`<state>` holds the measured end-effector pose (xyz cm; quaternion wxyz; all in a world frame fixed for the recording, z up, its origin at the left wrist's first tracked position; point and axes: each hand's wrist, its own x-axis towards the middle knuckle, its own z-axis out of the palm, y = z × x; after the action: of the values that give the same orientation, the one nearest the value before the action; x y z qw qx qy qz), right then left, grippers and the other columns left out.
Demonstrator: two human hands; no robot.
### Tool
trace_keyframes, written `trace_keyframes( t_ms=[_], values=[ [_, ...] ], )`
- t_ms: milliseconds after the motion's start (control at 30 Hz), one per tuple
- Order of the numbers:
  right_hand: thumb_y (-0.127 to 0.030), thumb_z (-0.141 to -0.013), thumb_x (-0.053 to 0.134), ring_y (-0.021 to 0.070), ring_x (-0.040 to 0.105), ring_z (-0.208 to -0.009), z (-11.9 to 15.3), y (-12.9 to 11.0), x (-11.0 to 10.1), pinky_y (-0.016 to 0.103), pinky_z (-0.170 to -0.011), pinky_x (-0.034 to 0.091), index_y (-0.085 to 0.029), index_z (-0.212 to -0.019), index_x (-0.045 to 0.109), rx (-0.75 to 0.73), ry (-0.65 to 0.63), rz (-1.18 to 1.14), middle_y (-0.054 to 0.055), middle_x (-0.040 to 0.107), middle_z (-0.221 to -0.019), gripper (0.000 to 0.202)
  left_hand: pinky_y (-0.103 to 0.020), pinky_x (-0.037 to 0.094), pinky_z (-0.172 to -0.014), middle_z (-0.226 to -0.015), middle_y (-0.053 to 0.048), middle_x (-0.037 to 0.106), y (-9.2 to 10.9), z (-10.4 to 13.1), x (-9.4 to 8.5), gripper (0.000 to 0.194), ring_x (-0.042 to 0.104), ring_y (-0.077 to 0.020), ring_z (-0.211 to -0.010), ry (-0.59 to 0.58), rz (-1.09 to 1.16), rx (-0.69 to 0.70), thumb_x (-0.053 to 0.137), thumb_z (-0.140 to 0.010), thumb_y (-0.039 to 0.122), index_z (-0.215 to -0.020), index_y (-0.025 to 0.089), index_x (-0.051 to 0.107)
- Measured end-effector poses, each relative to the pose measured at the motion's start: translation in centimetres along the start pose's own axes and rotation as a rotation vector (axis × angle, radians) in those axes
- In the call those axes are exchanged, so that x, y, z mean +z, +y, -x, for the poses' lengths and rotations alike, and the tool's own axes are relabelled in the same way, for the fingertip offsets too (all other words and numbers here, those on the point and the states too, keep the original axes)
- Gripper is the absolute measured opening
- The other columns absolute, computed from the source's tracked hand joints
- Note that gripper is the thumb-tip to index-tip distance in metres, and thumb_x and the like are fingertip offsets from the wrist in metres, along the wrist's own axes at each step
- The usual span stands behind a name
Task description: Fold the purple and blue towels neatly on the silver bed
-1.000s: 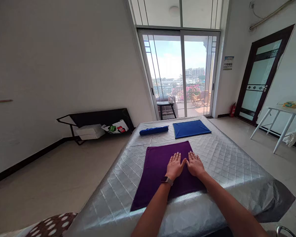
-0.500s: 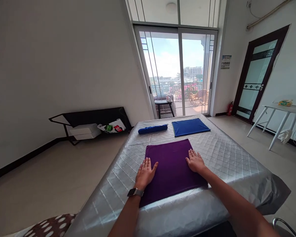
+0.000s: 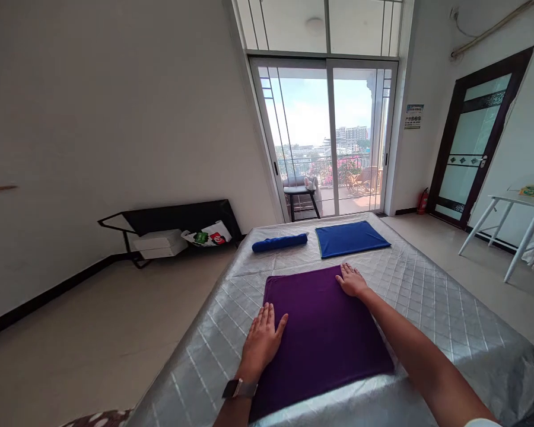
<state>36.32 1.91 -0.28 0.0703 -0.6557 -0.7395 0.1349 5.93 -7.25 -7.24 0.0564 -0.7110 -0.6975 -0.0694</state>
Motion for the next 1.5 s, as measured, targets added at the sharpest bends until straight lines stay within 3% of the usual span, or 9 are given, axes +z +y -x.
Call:
trace_keyframes(
  t_ms=[200,433,533,767,867,967,1167,1267,1500],
  values=[
    [-0.045,-0.102,0.021,0.0172,0.011,-0.154,-0.2,0.3,1.0,0.034,-0.123,0.006,-0.006,-0.159,0.019,0.014,0.035,-0.007,0.01,0.018,-0.166,0.069,-0.046,0.034,-0.118,-0.154,-0.019,0.045,-1.0,-0.1,1.3,0.079,0.04,-0.0289,-0.144,0.058,-0.009,0.007,0.016,-0.098,0.059,-0.147,0.004,0.045],
    [-0.044,-0.101,0.022,0.019,0.013,-0.154,-0.3,0.2,1.0,0.036,-0.124,0.007,-0.005,-0.158,0.023,0.007,0.036,-0.035,0.011,0.018,-0.165,0.069,-0.048,0.035,-0.118,-0.152,-0.02,0.047,0.4,-0.1,-0.7,0.077,0.041,-0.0296,-0.144,0.202,-0.034,0.109,0.019,-0.099,0.059,-0.147,0.004,0.045],
    [-0.043,-0.101,0.023,0.0192,0.013,-0.154,-0.3,0.1,1.0,0.036,-0.124,0.007,-0.005,-0.158,0.023,0.008,0.034,-0.051,0.012,0.019,-0.165,0.069,-0.046,0.034,-0.119,-0.153,-0.018,0.046,3.8,-1.8,-1.9,0.075,0.04,-0.0274,-0.145,0.16,0.003,0.197,0.019,-0.1,0.058,-0.147,0.005,0.045],
    [-0.04,-0.101,0.023,0.0201,0.014,-0.154,0.0,0.3,1.1,0.037,-0.124,0.011,-0.004,-0.158,0.024,-0.024,0.062,-0.037,0.012,0.019,-0.165,0.067,-0.047,0.032,-0.119,-0.156,-0.017,0.043,15.9,-8.5,-2.7,0.067,0.036,-0.0272,-0.147,-0.007,0.111,0.4,0.017,-0.103,0.052,-0.148,0.011,0.045],
    [-0.037,-0.101,0.023,0.0195,0.013,-0.154,0.0,0.4,1.2,0.037,-0.124,0.011,-0.005,-0.158,0.024,-0.039,0.051,-0.021,0.012,0.021,-0.165,0.065,-0.048,0.032,-0.119,-0.156,-0.017,0.043,17.4,-10.2,-1.6,0.067,0.036,-0.028,-0.147,-0.017,0.105,0.388,0.014,-0.103,0.051,-0.15,0.012,0.043],
    [-0.039,-0.101,0.024,0.0196,0.013,-0.154,0.0,0.3,1.2,0.037,-0.124,0.009,-0.004,-0.158,0.023,-0.023,0.057,-0.024,0.013,0.023,-0.164,0.067,-0.049,0.03,-0.119,-0.157,-0.014,0.042,15.2,-11.0,-0.5,0.068,0.035,-0.027,-0.147,-0.032,0.08,0.328,0.012,-0.103,0.053,-0.152,0.016,0.041],
    [-0.043,-0.102,0.022,0.0182,0.01,-0.154,0.0,0.1,1.1,0.035,-0.124,0.007,-0.005,-0.159,0.02,0.0,0.045,-0.036,0.011,0.019,-0.165,0.069,-0.048,0.028,-0.12,-0.16,-0.017,0.036,4.3,-11.4,0.1,0.074,0.032,-0.0283,-0.149,-0.084,-0.021,0.112,0.013,-0.101,0.057,-0.153,0.011,0.036],
    [-0.044,-0.102,0.022,0.018,0.011,-0.154,-0.2,0.1,1.2,0.035,-0.124,0.007,-0.006,-0.159,0.021,0.012,0.037,-0.025,0.01,0.019,-0.166,0.068,-0.048,0.029,-0.119,-0.159,-0.019,0.035,0.4,-11.3,0.3,0.073,0.033,-0.0294,-0.148,-0.069,-0.038,0.019,0.013,-0.101,0.054,-0.153,0.008,0.036],
    [-0.045,-0.101,0.021,0.0179,0.01,-0.154,-0.6,0.4,1.5,0.036,-0.124,0.008,-0.006,-0.159,0.019,0.019,0.034,0.028,0.01,0.017,-0.166,0.07,-0.047,0.027,-0.12,-0.16,-0.019,0.035,0.3,-10.9,0.0,0.075,0.031,-0.0296,-0.149,-0.066,0.008,-0.039,0.017,-0.1,0.058,-0.153,0.009,0.036]
  ],
)
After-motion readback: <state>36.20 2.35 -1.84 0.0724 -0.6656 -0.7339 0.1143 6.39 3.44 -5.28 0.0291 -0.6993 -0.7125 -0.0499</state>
